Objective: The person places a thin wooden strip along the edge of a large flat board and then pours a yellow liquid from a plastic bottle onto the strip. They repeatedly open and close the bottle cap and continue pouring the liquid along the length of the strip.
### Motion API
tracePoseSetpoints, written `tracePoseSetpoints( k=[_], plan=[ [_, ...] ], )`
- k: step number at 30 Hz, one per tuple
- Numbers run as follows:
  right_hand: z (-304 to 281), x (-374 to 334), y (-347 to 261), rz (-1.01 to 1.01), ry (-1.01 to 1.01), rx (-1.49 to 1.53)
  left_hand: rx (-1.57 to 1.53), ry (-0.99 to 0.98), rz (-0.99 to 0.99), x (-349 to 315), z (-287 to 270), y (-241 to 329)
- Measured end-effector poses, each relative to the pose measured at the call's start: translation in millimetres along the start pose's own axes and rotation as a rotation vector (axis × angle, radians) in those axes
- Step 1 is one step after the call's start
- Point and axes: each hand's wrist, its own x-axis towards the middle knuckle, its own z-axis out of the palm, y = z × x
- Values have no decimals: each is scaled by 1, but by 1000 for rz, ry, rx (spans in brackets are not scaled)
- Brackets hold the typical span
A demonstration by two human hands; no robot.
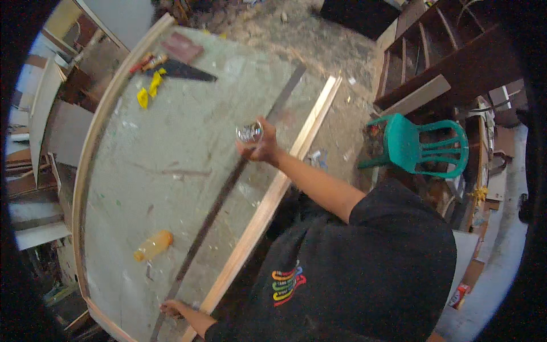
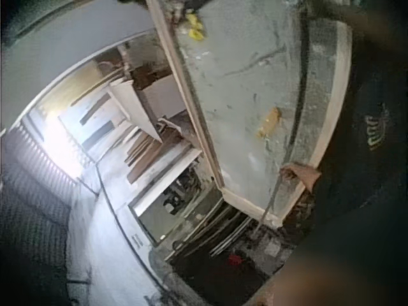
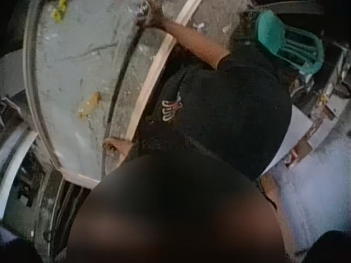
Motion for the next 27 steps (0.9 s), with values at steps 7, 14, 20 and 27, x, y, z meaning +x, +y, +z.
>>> tracePoseSetpoints(
  k=[7, 14, 20, 27],
  plan=[
    [-32, 19, 48, -25, 215, -104, 161, -195, 36, 14, 7, -14],
    [-79, 81, 88, 83, 244, -93, -82, -289, -98, 8, 1, -19],
    [-40, 47, 60, 55, 214, 45, -234, -231, -156, 6, -5, -17],
    [3, -10, 72, 103, 38, 131, -530, -153, -276, 0, -2, -19]
  ],
)
